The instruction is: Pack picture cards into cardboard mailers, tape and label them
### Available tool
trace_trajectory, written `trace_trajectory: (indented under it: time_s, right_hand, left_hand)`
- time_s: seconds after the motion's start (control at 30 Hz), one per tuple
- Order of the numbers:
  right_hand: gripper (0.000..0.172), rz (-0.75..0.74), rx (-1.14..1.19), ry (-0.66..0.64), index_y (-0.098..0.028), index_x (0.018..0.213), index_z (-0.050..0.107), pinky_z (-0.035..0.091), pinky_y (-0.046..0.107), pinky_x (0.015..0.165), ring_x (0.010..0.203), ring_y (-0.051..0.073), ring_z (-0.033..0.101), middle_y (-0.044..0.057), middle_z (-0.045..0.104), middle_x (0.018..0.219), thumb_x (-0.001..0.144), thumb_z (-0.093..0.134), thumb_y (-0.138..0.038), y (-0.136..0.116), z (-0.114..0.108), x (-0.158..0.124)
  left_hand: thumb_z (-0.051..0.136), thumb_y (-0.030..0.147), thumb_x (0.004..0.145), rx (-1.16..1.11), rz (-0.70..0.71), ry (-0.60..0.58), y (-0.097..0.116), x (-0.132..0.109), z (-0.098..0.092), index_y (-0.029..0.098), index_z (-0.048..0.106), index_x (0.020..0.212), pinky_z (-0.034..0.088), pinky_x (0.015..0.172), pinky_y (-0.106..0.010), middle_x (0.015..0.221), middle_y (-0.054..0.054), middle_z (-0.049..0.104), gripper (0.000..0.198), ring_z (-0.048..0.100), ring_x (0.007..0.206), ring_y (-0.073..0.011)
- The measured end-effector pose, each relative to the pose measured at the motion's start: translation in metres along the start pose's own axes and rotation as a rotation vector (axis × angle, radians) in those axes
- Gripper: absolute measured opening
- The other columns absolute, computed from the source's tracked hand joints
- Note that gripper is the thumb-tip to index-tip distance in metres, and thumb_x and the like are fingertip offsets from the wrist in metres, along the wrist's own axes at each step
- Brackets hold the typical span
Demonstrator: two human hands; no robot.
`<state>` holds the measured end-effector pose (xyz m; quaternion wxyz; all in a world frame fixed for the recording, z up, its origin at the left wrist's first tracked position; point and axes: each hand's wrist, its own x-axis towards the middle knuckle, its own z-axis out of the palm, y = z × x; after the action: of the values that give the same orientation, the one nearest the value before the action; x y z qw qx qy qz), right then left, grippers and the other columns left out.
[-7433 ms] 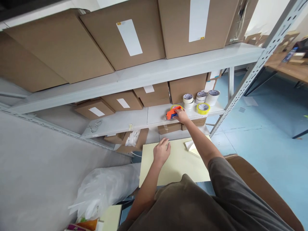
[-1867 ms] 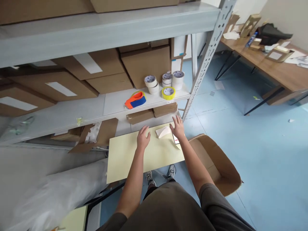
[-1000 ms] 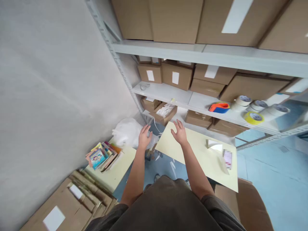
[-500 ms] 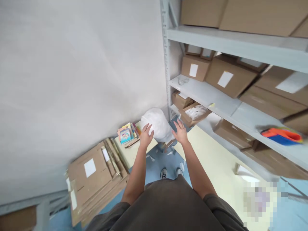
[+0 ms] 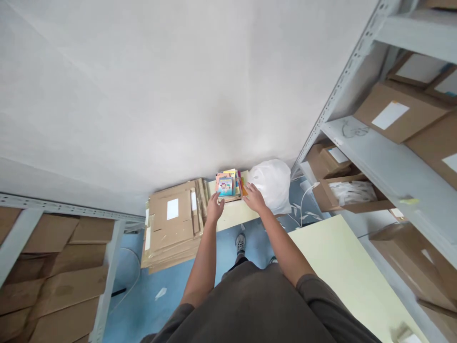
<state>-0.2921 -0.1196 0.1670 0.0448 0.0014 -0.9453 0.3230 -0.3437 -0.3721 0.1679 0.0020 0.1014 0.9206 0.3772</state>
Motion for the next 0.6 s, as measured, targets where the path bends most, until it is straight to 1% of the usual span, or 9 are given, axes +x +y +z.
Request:
trace_trajectory:
  time_s: [0.1,0.17,0.23,0.33,0.4,0.43,0.5,0.57,0.6]
  right_hand:
    - [0.065,-0.003,-0.052,-0.148,-0.015,0.161,0.049,0.036,0.051,0.129,0.160,0.033,0.033,0.013,0.041,0.171,0.097,0.053,-0.028,-0.014,0.039,0.034]
    - [0.068,0.017,-0.111,-0.252,-0.013,0.163,0.046,0.034,0.050,0.129,0.162,0.032,0.028,0.013,0.037,0.173,0.096,0.051,-0.023,-0.023,0.062,0.054]
    - [0.071,0.047,-0.182,-0.354,-0.013,0.164,0.043,0.031,0.052,0.130,0.164,0.033,0.022,0.013,0.033,0.174,0.094,0.051,-0.019,-0.032,0.081,0.071]
    - [0.073,0.045,-0.268,-0.454,-0.018,0.164,0.043,0.023,0.058,0.131,0.166,0.033,0.016,0.010,0.032,0.175,0.092,0.053,-0.015,-0.050,0.104,0.091]
    - [0.073,0.003,-0.297,-0.476,-0.020,0.163,0.045,0.015,0.057,0.133,0.166,0.032,0.015,0.008,0.034,0.175,0.092,0.054,-0.015,-0.062,0.114,0.102]
    - [0.071,-0.013,-0.304,-0.479,-0.021,0.162,0.047,0.011,0.057,0.134,0.166,0.031,0.015,0.008,0.035,0.174,0.092,0.054,-0.015,-0.067,0.118,0.107]
    - [0.069,-0.016,-0.295,-0.479,-0.020,0.160,0.050,0.006,0.058,0.134,0.166,0.032,0.014,0.009,0.037,0.173,0.092,0.054,-0.014,-0.074,0.123,0.114]
    - [0.068,0.014,-0.225,-0.439,-0.020,0.158,0.053,0.010,0.060,0.133,0.166,0.033,0.016,0.010,0.038,0.172,0.091,0.056,-0.014,-0.074,0.124,0.117]
    - [0.068,0.037,-0.163,-0.395,-0.020,0.158,0.054,0.015,0.059,0.133,0.165,0.033,0.019,0.011,0.039,0.172,0.090,0.058,-0.015,-0.072,0.123,0.117]
  left_hand:
    - [0.060,0.023,0.095,-0.042,-0.063,-0.035,-0.030,0.028,0.007,0.014,0.065,0.140,0.046,0.117,-0.046,0.145,-0.020,0.064,0.046,0.060,0.136,-0.0331]
    - [0.060,0.022,0.094,-0.066,-0.123,-0.067,-0.047,0.049,0.013,0.013,0.065,0.138,0.049,0.113,-0.044,0.139,-0.021,0.068,0.046,0.063,0.132,-0.0330]
    - [0.060,0.022,0.094,-0.087,-0.194,-0.121,-0.060,0.068,0.017,0.013,0.066,0.135,0.051,0.106,-0.041,0.130,-0.020,0.073,0.043,0.067,0.124,-0.0323]
    - [0.058,0.025,0.096,-0.125,-0.279,-0.237,-0.078,0.089,0.016,0.016,0.070,0.124,0.054,0.095,-0.035,0.114,-0.015,0.078,0.032,0.072,0.108,-0.0283]
    - [0.057,0.026,0.097,-0.151,-0.322,-0.269,-0.088,0.097,0.012,0.017,0.072,0.117,0.054,0.090,-0.033,0.107,-0.012,0.079,0.026,0.073,0.100,-0.0253]
    - [0.058,0.025,0.096,-0.159,-0.352,-0.261,-0.093,0.100,0.010,0.017,0.073,0.114,0.054,0.089,-0.032,0.106,-0.012,0.080,0.025,0.073,0.098,-0.0245]
    - [0.062,0.021,0.090,-0.179,-0.429,-0.209,-0.102,0.104,0.005,0.015,0.073,0.112,0.053,0.087,-0.032,0.104,-0.012,0.080,0.025,0.073,0.094,-0.0236]
    - [0.066,0.021,0.085,-0.231,-0.486,-0.138,-0.110,0.107,0.000,0.014,0.073,0.112,0.054,0.085,-0.033,0.098,-0.011,0.079,0.028,0.073,0.089,-0.0230]
    - [0.067,0.023,0.084,-0.281,-0.468,-0.110,-0.113,0.108,-0.002,0.015,0.072,0.112,0.055,0.084,-0.034,0.094,-0.010,0.078,0.030,0.073,0.085,-0.0227]
